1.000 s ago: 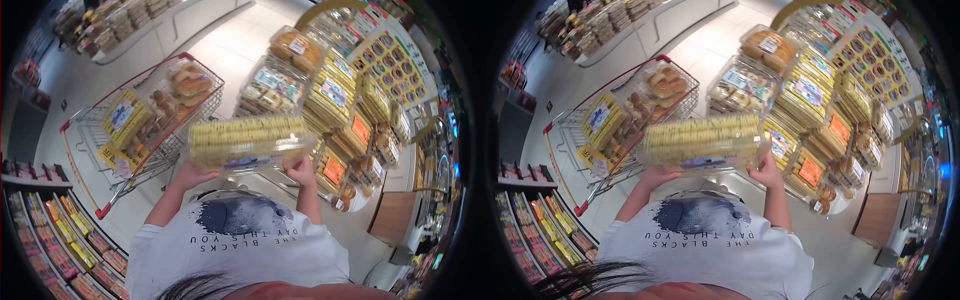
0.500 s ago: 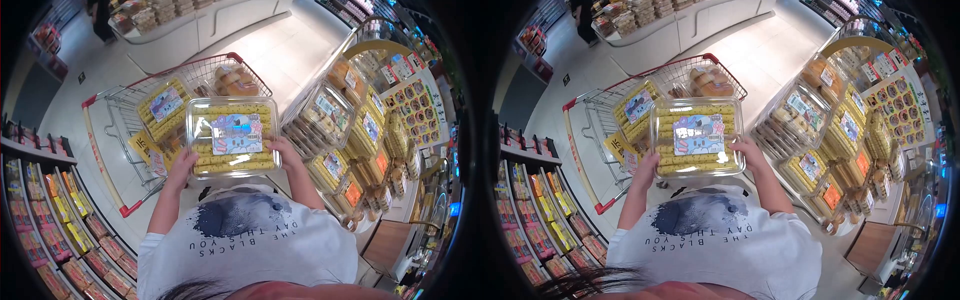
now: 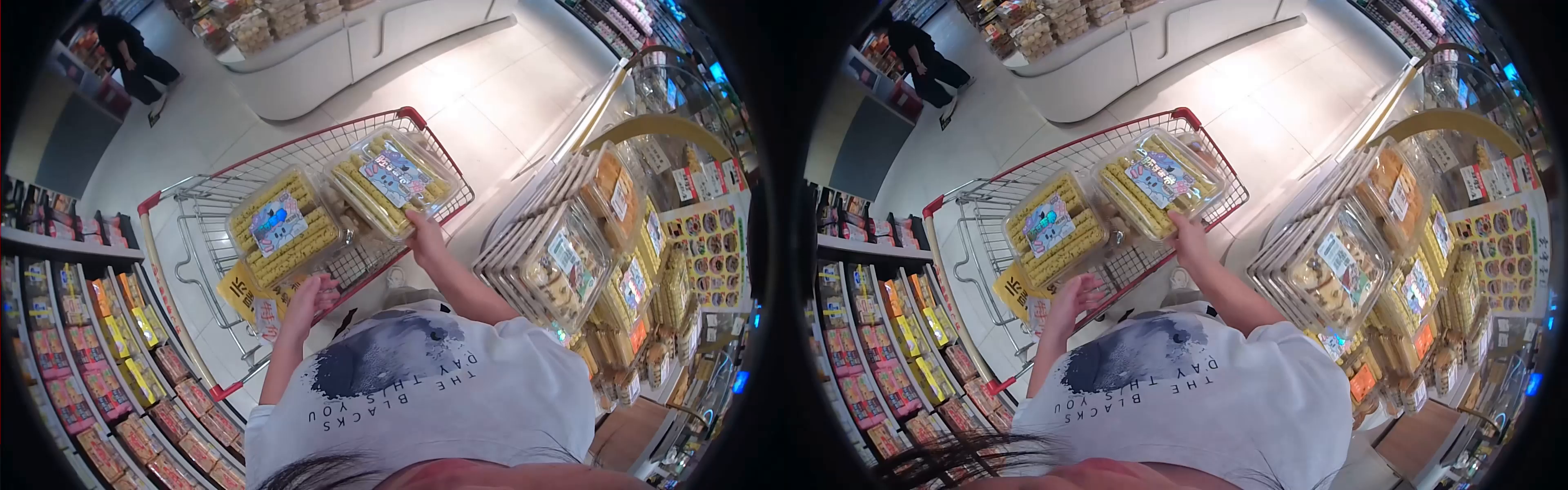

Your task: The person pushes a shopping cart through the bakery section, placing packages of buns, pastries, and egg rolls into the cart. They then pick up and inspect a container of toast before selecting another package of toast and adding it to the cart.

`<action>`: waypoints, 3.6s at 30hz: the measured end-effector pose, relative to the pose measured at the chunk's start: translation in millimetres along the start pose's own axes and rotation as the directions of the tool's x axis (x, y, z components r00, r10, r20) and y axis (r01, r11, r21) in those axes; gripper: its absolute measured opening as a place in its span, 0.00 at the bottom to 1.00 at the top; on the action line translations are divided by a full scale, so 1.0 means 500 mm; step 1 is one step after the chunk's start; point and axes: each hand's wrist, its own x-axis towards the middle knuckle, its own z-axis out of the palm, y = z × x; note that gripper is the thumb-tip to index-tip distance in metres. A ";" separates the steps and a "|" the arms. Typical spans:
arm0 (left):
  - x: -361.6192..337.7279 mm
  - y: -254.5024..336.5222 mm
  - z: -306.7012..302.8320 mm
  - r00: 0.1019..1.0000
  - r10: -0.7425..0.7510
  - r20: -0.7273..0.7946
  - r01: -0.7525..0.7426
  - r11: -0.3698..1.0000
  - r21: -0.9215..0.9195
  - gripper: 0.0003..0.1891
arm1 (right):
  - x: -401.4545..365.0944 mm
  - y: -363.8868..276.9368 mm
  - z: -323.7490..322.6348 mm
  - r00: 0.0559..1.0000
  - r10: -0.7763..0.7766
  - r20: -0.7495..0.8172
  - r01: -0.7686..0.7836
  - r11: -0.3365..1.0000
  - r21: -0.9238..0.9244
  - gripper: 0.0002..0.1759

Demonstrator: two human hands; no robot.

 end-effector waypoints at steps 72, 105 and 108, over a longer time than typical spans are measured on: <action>-0.318 -0.219 -0.076 0.723 0.434 -0.538 -0.288 0.897 0.336 0.15 | -0.571 0.135 0.047 0.647 -0.219 0.731 0.736 0.429 -0.523 0.14; 0.094 0.308 -0.243 0.697 0.455 0.555 -0.280 -0.539 0.794 0.41 | -0.245 -0.008 0.263 0.854 0.392 0.342 0.289 0.191 -0.938 0.21; 0.144 0.368 -0.225 0.629 0.483 0.609 -0.352 -0.521 0.777 0.34 | -0.189 -0.044 0.259 0.859 0.365 0.359 0.298 0.214 -0.930 0.21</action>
